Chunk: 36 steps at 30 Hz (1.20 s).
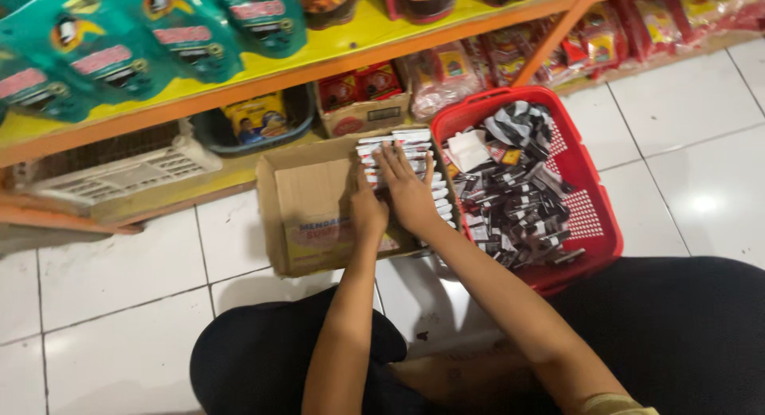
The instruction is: The person takes small packets from a red basket and stacks them into a cardboard box.
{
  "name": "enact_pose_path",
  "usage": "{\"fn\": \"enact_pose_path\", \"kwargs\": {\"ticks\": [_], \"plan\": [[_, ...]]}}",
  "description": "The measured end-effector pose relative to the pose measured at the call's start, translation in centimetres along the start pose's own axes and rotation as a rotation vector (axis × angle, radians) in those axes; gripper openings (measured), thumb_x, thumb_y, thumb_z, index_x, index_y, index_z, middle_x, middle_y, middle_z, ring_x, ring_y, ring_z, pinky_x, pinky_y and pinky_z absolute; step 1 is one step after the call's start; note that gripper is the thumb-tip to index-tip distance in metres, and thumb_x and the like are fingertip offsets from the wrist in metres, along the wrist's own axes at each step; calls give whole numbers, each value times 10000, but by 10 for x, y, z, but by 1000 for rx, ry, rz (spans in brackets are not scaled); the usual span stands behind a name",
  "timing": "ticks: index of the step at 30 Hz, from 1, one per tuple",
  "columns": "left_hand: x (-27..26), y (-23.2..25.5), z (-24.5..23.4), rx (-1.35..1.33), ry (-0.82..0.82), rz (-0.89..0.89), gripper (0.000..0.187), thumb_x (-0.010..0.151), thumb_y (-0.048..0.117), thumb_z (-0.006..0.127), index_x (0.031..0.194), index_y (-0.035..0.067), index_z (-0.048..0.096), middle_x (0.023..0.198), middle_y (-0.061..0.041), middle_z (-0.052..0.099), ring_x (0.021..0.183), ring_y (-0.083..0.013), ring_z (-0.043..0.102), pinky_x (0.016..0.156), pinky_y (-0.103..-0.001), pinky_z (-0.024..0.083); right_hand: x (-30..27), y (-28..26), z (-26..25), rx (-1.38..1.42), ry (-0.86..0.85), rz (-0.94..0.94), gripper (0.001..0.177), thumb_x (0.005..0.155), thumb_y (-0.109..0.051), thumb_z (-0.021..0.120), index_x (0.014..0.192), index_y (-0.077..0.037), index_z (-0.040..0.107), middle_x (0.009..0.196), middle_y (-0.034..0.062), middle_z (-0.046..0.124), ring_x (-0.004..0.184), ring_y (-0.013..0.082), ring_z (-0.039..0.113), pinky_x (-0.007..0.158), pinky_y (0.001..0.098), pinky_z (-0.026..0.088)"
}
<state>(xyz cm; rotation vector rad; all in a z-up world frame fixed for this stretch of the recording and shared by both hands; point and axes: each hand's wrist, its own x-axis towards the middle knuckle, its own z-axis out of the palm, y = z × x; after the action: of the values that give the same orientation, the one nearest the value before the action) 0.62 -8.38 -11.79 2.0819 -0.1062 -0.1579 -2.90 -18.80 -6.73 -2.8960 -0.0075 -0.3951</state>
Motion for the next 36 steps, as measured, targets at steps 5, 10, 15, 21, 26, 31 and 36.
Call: {"fn": "enact_pose_path", "kwargs": {"ticks": [5,10,15,21,26,31,36], "plan": [[-23,60,-12,40,204,291,844,807,-68,650,1556,-19,265,1588,-301,268,1458,-523,311,1190,-502,324,-17,46,-36,579,366,58,440,971,-145,719,1380,-50,583,1414,171,602,1368,323,527,1151,461,404],[-39,113,4,12,103,584,562,979,-1,617,1512,44,447,1610,-230,369,1513,-448,360,1257,-487,318,-45,155,-11,733,355,555,314,996,-133,705,1301,-69,662,1188,130,757,1080,226,728,917,357,558],[-44,132,61,-17,-280,657,436,1011,50,568,1446,49,538,1599,-205,437,1498,-389,393,1237,-453,344,-110,240,73,685,-75,602,482,820,-131,778,1287,-61,684,1176,170,750,1045,262,741,889,364,587],[-45,124,117,61,-403,673,469,969,53,576,1433,12,524,1587,-202,410,1476,-395,390,1206,-451,352,-146,236,146,-144,-247,168,476,817,-292,684,1259,-116,673,1259,122,679,1153,344,664,931,577,510],[-35,116,127,36,-367,578,450,942,77,638,1385,38,571,1514,-202,498,1403,-397,463,1156,-444,395,-139,223,109,208,-381,647,347,977,-211,535,1288,-165,680,1235,239,663,985,437,704,853,521,560],[-25,122,120,-79,-295,478,427,943,135,680,1351,28,608,1316,-193,660,1216,-333,633,1056,-418,495,-100,204,34,387,-77,805,236,951,-256,627,1116,-150,756,1015,207,737,915,408,719,801,498,565],[-14,133,110,-161,-355,-133,483,1031,357,564,1383,27,551,1110,-199,706,890,-265,741,714,-403,655,-61,206,-68,632,185,634,220,894,-169,760,1086,-65,728,910,117,768,780,198,739,737,354,579]]}}
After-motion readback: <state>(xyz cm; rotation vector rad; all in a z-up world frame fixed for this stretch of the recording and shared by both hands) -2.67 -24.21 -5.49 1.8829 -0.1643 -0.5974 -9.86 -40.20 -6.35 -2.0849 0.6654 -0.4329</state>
